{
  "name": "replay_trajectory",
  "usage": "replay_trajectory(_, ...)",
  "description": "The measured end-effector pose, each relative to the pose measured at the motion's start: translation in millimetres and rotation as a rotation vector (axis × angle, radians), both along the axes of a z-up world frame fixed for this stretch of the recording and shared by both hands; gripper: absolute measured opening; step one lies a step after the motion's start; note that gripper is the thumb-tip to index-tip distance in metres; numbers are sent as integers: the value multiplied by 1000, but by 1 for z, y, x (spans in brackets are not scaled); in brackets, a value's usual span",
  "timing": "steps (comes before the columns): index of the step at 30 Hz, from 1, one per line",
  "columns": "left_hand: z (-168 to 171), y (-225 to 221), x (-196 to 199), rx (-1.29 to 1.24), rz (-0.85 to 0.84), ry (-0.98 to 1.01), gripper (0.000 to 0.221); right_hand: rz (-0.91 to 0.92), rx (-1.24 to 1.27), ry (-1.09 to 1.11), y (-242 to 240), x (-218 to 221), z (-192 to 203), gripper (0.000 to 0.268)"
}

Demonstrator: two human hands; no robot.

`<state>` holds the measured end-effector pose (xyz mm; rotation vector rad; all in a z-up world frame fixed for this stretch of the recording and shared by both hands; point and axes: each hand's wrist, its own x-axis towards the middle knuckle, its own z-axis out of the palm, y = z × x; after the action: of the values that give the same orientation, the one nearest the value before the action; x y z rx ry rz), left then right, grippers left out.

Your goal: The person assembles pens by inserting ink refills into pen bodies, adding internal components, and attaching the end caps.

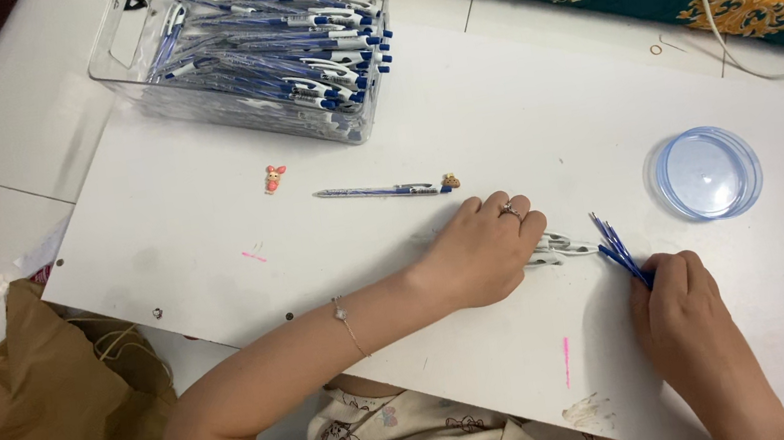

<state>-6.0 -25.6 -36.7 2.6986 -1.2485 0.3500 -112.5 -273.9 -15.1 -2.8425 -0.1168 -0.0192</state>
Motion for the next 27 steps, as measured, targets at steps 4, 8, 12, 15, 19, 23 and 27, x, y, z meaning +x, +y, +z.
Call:
replay_trajectory(4,-2,2,-5,39,19,1,38,-175,46,206,20,-3,18,20)
replay_trajectory(8,-5,6,-21,-50,104,-119,11,-164,-57,20,26,-5,5,11)
replay_trajectory(12,-1,16,-34,-117,228,-178,10,-142,23,-23,24,-2,1,5)
replay_trajectory(15,22,31,-41,-138,212,5,21,-163,40,-14,29,-3,1,7)
replay_trajectory(19,59,45,-54,-334,229,632,47,32,-442,-168,26,-2,0,30)
replay_trajectory(23,85,42,-65,-602,272,1026,30,-2,-391,-10,28,1,7,62)
replay_trajectory(27,75,28,-77,-1028,407,1572,11,-69,-328,-12,24,4,-1,40)
